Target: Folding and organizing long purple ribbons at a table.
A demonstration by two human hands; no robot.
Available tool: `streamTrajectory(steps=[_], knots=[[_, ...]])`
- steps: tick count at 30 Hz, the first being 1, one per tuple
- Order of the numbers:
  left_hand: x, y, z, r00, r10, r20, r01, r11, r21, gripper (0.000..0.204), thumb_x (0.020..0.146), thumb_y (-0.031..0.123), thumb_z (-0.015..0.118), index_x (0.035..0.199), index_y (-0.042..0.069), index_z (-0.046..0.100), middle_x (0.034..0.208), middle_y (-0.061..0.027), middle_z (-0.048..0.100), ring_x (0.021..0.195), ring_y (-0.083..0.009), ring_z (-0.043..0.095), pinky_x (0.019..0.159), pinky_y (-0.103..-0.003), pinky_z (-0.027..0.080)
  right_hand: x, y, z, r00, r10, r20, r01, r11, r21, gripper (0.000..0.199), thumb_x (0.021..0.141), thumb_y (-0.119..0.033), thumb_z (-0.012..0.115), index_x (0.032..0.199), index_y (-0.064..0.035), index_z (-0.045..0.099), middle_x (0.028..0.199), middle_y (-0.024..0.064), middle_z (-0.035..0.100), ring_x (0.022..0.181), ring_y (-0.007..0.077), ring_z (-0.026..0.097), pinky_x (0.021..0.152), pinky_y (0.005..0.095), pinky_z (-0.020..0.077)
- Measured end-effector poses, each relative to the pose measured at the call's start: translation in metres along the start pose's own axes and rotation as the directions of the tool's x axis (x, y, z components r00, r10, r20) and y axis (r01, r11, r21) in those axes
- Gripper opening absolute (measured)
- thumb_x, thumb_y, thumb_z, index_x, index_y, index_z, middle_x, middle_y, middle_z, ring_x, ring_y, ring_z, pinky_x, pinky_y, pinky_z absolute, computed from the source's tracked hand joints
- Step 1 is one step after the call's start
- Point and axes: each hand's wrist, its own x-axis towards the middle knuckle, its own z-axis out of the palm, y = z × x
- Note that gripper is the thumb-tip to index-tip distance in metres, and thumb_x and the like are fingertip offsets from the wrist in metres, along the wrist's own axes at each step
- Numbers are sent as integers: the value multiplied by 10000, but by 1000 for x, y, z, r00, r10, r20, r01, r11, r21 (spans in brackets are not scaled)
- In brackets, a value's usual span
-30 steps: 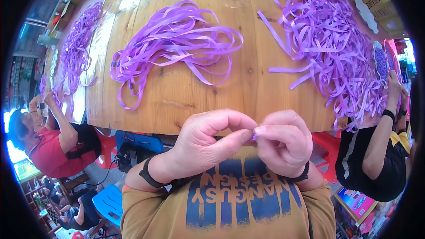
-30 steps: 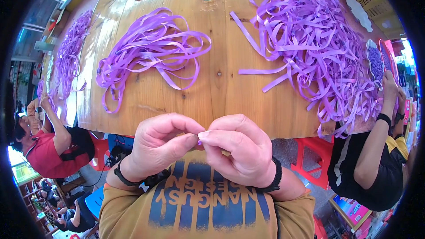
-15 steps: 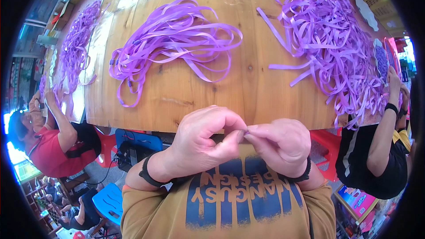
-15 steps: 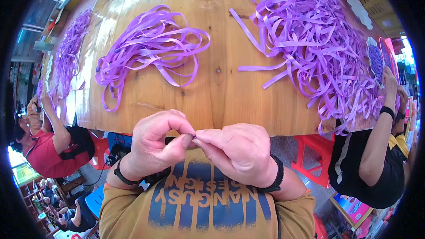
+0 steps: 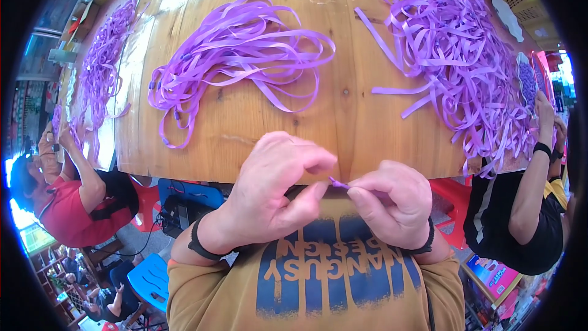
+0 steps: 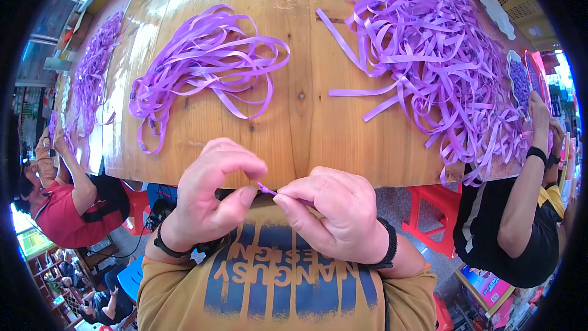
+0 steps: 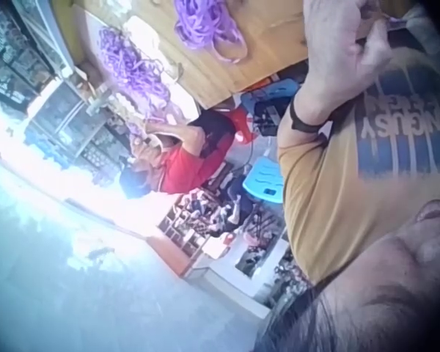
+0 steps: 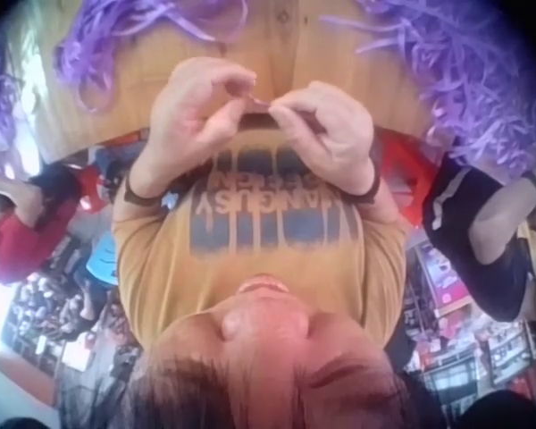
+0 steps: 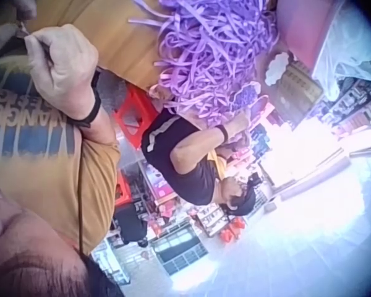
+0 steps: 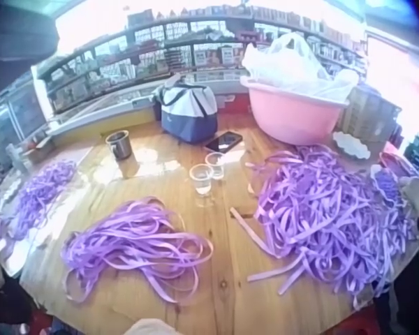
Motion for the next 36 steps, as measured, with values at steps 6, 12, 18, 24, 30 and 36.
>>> streamTrajectory(steps=[6, 12, 18, 24, 30, 36], knots=[[3, 4, 3, 982, 188, 32, -190, 955, 226, 244, 592, 25, 569, 828, 48, 623, 751, -49, 592, 715, -205, 570, 854, -412, 385, 0, 0, 1, 999, -5, 33, 5, 1000, -6, 74, 737, -41, 688, 785, -54, 633, 602, 53, 562, 482, 196, 490, 453, 293, 367], [1, 1, 9, 967, 253, 41, -246, 866, 435, 128, 533, 41, 546, 651, 89, 555, 631, -19, 518, 602, -195, 530, 856, -426, 393, -3, -2, -2, 993, -90, 79, 91, 996, -9, 116, 722, -9, 698, 783, -17, 599, 606, 83, 558, 475, 224, 540, 423, 297, 410], [3, -6, -4, 955, 262, 135, -290, 919, 267, 110, 584, 77, 536, 691, 84, 564, 653, -19, 525, 624, -196, 535, 888, -442, 373, -1, -4, -6, 995, -44, 89, 39, 998, 54, 112, 732, -20, 702, 792, -26, 608, 610, 74, 566, 473, 212, 541, 423, 291, 408], [7, -4, -14, 946, 93, 311, -36, 982, -183, 129, 706, 134, 556, 809, 68, 598, 766, -35, 563, 728, -201, 547, 947, -452, 305, 2, -9, -10, 993, -45, 108, 36, 996, 84, 103, 740, -36, 706, 779, -31, 610, 635, 70, 589, 489, 201, 556, 431, 286, 412], [6, -6, -17, 887, 198, 417, -170, 980, -103, 84, 839, 148, 570, 823, 76, 611, 772, -30, 571, 726, -200, 548, 941, -448, 301, 0, -7, -15, 983, 4, 184, -38, 983, 180, 91, 753, -44, 702, 779, -34, 615, 643, 74, 595, 510, 205, 565, 445, 284, 423], [16, -15, -16, 856, 187, 482, -39, 953, -300, 174, 881, 186, 564, 991, 53, 590, 927, -61, 585, 882, -205, 566, 949, -414, 339, 6, -20, -26, 949, 277, 148, -312, 772, 554, 65, 825, -57, 659, 839, -17, 610, 768, 52, 628, 624, 92, 572, 526, 240, 430]])
